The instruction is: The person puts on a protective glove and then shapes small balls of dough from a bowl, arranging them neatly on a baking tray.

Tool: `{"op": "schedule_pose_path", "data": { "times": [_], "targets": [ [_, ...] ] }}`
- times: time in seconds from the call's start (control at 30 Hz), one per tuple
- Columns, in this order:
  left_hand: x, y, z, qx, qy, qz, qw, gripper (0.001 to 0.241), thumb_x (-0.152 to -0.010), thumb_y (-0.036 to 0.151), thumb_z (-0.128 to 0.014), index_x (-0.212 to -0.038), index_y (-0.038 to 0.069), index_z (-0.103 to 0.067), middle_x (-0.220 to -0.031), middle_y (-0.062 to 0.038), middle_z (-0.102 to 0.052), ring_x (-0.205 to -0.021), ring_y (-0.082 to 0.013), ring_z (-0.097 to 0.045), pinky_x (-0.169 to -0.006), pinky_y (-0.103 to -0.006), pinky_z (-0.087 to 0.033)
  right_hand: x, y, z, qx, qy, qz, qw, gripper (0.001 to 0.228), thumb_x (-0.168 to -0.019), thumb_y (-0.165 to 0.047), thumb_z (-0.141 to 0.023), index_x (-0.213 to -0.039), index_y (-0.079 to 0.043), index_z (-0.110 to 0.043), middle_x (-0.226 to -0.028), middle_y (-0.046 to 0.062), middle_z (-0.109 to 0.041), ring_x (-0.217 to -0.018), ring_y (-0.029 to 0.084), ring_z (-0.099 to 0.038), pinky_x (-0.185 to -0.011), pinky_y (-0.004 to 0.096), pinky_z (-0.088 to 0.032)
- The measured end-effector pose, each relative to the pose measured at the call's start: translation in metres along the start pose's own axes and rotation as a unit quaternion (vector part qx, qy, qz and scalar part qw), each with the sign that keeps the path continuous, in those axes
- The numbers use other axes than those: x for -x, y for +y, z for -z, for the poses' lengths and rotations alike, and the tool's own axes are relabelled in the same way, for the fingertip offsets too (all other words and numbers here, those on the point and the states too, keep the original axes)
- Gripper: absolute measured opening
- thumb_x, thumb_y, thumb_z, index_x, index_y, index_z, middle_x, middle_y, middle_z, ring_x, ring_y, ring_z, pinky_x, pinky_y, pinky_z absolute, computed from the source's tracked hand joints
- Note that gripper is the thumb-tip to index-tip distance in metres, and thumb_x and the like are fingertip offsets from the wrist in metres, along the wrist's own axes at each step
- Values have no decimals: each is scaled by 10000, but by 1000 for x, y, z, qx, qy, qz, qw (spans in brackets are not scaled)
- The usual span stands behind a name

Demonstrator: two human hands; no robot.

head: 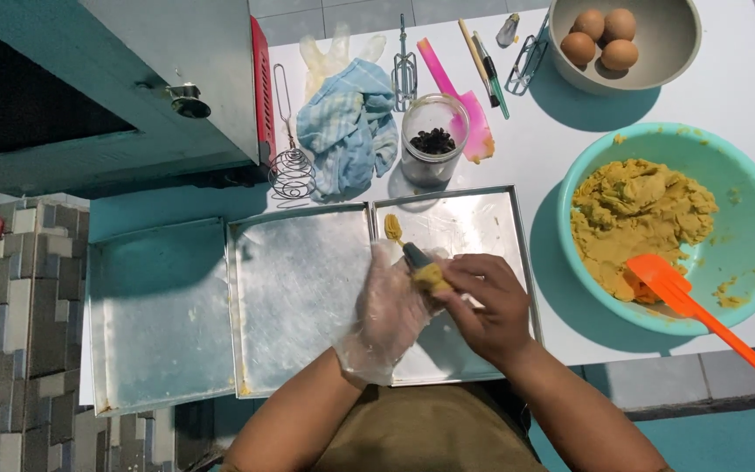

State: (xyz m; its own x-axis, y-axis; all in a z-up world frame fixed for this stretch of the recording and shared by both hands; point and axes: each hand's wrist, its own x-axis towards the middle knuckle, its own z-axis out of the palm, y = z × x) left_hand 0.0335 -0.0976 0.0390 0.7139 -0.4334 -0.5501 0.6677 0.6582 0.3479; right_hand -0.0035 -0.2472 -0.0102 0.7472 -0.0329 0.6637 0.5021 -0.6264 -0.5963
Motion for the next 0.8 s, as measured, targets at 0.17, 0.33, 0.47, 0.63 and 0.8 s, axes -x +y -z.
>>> {"op": "schedule_pose_path", "data": {
  "times": [0.17, 0.33, 0.47, 0.63, 0.8],
  "targets": [
    [-5, -6, 12, -65, -51, -37, 996, 988, -920, 850, -164, -1189, 45, -670, -1224, -255, -679, -1230, -382, -632, -1139, -543, -418, -1, -4, 5, -124, 42, -64, 989, 245, -934, -173, -738, -1075, 24, -774, -959, 170, -750, -955, 396, -749, -857, 486, -599],
    [3, -6, -15, -51, 113, -29, 992, 449, -974, 401, -628, -1063, -38, -660, -917, -171, -675, -814, -261, -693, -607, -275, -578, 3, -11, -5, -13, 43, 53, 998, 232, -872, -209, -810, -1043, -51, -809, -947, 116, -763, -892, 364, -741, -825, 465, -611],
    [-19, -21, 14, 10, 109, -47, 993, 227, -842, 84, -816, -947, -66, -681, -814, -178, -647, -716, -202, -635, -549, -218, -585, -1, -22, -4, 6, 32, 72, 997, 214, -811, -80, -847, -1022, -110, -825, -960, 96, -777, -907, 331, -745, -853, 447, -606],
    [-19, -25, 19, -87, 121, -25, 989, 361, -903, 275, -745, -1174, 46, -678, -861, -106, -644, -730, -202, -625, -535, -281, -500, 18, -15, 14, 27, -41, 72, 996, 333, -855, -115, -778, -1182, -77, -730, -1170, 125, -735, -1120, 367, -689, -1003, 469, -575],
    [-64, -72, 86, 27, 92, -27, 995, 245, -929, 166, -727, -1119, 14, -700, -826, -86, -647, -681, -193, -641, -685, -280, -560, 26, -10, 18, 133, -136, 154, 970, 410, -956, -168, -741, -1346, -75, -656, -1377, 120, -670, -1283, 360, -621, -1109, 499, -494]
  ]
}}
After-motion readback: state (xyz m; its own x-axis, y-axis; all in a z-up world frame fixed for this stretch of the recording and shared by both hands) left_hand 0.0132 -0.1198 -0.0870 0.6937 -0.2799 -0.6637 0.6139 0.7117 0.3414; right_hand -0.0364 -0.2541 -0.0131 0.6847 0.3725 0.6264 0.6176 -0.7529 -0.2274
